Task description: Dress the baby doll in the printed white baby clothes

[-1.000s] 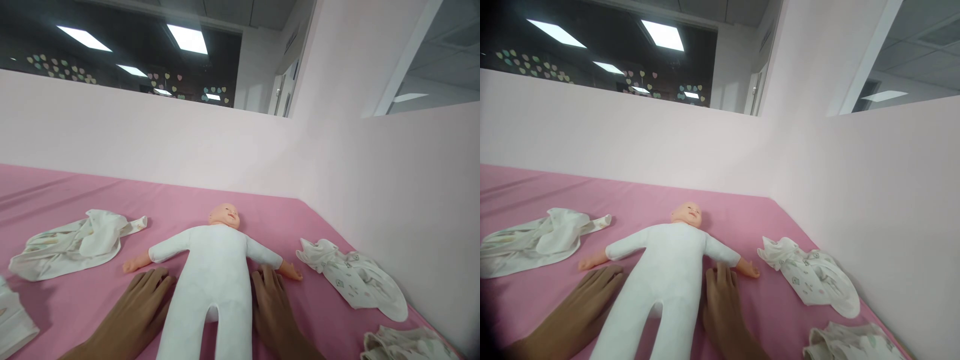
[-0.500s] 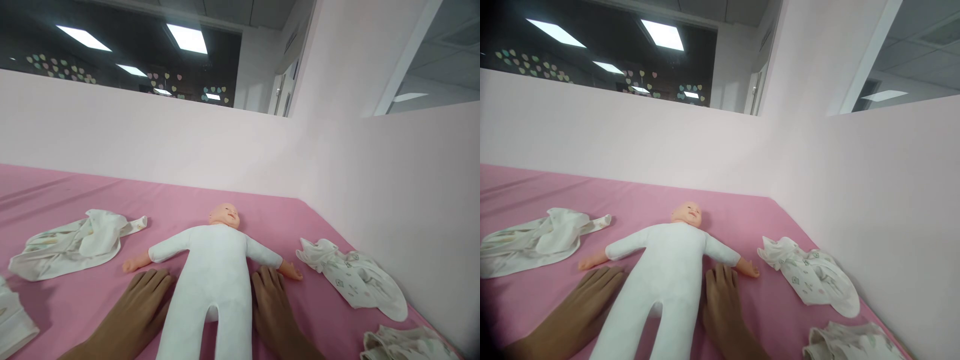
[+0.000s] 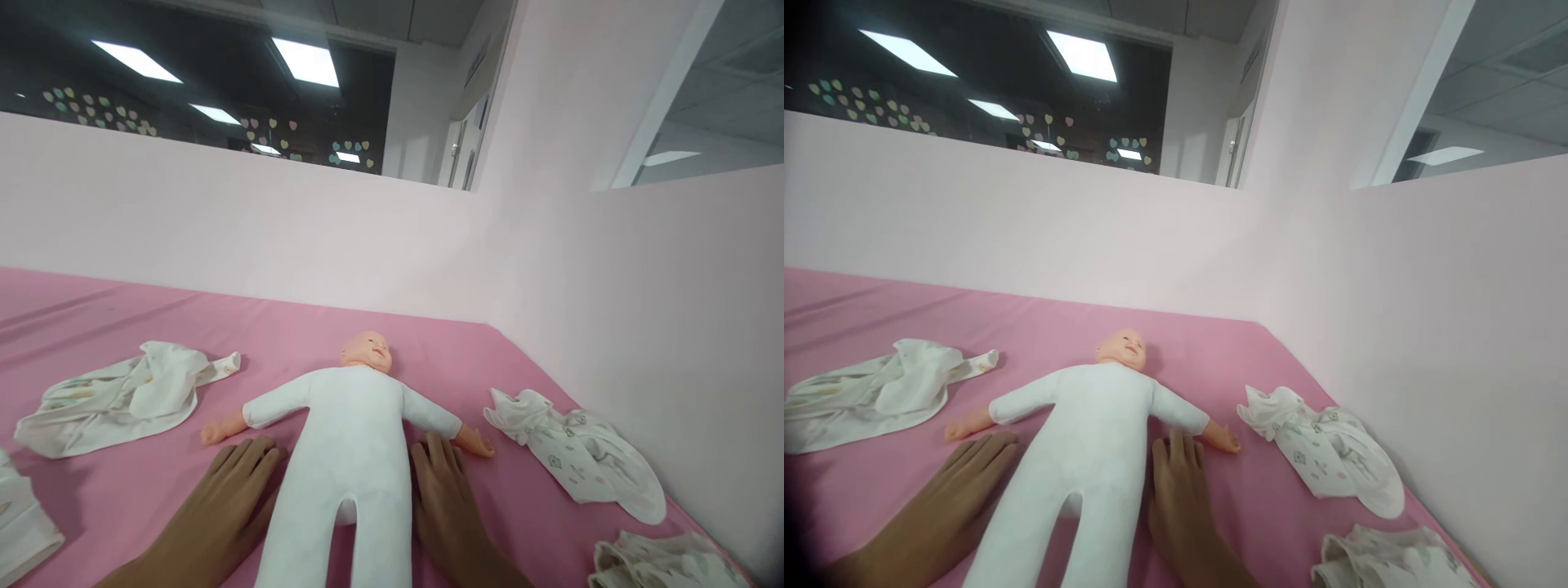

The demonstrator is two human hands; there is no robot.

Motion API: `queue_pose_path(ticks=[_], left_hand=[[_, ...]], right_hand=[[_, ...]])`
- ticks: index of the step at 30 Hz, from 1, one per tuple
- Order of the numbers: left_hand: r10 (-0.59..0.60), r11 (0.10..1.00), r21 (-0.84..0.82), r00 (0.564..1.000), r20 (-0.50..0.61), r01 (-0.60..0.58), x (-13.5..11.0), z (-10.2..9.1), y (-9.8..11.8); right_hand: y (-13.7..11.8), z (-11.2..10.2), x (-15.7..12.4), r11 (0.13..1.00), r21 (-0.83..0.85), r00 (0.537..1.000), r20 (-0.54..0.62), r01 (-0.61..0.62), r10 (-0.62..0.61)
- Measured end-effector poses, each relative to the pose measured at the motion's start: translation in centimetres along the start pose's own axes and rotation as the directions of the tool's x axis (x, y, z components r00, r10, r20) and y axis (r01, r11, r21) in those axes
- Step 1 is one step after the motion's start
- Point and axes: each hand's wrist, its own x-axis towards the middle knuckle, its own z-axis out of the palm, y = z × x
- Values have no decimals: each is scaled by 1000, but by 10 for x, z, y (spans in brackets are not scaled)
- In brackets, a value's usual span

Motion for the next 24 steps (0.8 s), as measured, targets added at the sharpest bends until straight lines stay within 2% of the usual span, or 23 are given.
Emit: queue_pose_path(ticks=[5, 18, 24], left_hand=[[-43, 999, 8, 991, 129, 43, 0, 2, -1], [3, 997, 76, 997, 81, -9, -1, 4, -5], [-39, 999, 9, 983, 181, 38, 1, 0, -1]], right_hand=[[-1, -1, 2, 1000, -17, 1000, 7, 27, -27], [-1, -2, 1, 1000, 3, 1000, 20, -5, 5], [1, -1, 3, 1000, -20, 1000, 31, 3, -2]])
